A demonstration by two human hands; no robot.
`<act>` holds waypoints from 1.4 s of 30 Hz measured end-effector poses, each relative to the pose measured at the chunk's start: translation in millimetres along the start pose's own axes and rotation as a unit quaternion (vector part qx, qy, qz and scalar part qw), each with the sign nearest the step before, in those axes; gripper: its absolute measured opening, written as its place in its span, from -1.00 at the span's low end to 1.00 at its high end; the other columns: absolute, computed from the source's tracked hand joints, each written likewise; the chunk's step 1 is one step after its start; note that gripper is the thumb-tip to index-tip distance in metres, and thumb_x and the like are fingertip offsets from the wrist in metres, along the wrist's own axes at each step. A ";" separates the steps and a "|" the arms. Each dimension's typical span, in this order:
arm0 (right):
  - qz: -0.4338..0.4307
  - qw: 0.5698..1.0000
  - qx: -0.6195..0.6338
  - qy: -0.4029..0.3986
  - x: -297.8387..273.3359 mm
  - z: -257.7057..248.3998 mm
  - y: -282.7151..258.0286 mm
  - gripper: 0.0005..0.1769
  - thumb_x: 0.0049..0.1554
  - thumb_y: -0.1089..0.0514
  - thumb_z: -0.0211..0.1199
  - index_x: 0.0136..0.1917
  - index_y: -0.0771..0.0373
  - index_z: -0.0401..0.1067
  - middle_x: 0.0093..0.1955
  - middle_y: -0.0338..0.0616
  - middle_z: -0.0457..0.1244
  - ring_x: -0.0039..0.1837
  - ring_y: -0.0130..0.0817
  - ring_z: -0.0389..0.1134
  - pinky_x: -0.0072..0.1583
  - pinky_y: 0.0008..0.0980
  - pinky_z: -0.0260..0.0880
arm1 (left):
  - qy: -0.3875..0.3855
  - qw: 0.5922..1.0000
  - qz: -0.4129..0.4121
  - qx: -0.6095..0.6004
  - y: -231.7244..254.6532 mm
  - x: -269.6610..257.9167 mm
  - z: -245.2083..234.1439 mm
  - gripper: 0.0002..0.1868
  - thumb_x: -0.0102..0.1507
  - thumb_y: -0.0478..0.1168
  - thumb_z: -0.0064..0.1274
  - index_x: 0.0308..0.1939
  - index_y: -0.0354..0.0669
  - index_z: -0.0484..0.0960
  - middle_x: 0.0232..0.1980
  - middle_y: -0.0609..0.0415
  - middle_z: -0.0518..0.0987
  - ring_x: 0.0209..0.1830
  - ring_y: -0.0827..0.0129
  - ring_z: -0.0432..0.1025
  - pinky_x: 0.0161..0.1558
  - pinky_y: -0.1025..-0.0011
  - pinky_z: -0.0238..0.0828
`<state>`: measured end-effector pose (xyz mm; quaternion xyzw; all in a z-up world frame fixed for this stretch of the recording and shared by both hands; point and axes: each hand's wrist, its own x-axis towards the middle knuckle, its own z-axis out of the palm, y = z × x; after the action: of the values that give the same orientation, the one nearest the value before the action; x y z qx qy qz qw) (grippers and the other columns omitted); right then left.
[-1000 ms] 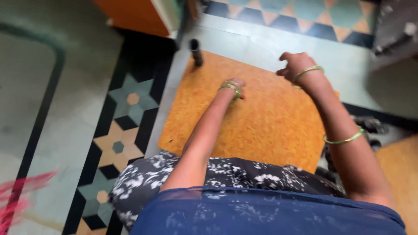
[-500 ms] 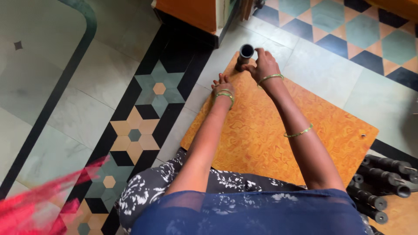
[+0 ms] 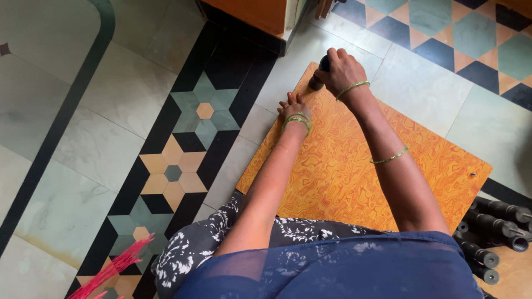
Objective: The person assembles a small wooden table by inserting cylindrical legs into pre-drilled holes on a tabletop. They handle multiple legs and the tabletop, then flip the table to check the underside.
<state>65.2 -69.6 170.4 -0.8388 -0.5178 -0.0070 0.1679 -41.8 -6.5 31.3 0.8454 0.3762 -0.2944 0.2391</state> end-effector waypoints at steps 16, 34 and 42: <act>-0.043 0.995 0.029 -0.089 8.1 -26.5 8.1 -0.53 0.17 -0.03 0.38 0.13 0.34 0.32 0.03 0.13 0.31 0.03 0.13 0.39 0.03 -0.02 0.43 | -0.008 0.999 0.024 0.027 -2.6 -9.0 -7.0 -0.11 0.39 -0.13 -0.06 0.62 -0.23 -0.29 0.66 -0.31 -0.33 0.58 -0.43 -0.14 0.50 -0.15 -0.04; 0.052 0.996 0.021 -0.076 12.8 2.5 4.7 -0.50 0.15 0.00 0.39 0.12 0.45 0.32 0.04 0.30 0.26 0.10 0.23 0.30 0.12 0.01 0.38 | -0.014 0.999 0.009 0.037 0.4 5.4 2.5 -0.20 0.44 -0.08 -0.19 0.62 -0.18 -0.27 0.68 -0.28 -0.32 0.58 -0.47 -0.12 0.48 -0.23 -0.03; -0.108 0.989 0.006 -0.104 8.9 -20.2 -0.2 -0.27 -0.30 0.47 0.27 0.20 0.22 0.39 0.21 0.02 0.24 0.16 0.12 0.23 0.20 -0.12 0.36 | -0.010 0.995 0.026 0.093 1.0 -6.4 -5.3 -0.21 0.45 -0.12 -0.20 0.64 -0.23 -0.24 0.66 -0.36 -0.30 0.56 -0.49 -0.09 0.45 -0.21 0.02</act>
<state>72.5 -67.7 191.1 -0.7729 -0.6203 0.0650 0.1163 -42.9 -6.9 39.5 0.8706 0.3221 -0.3304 0.1707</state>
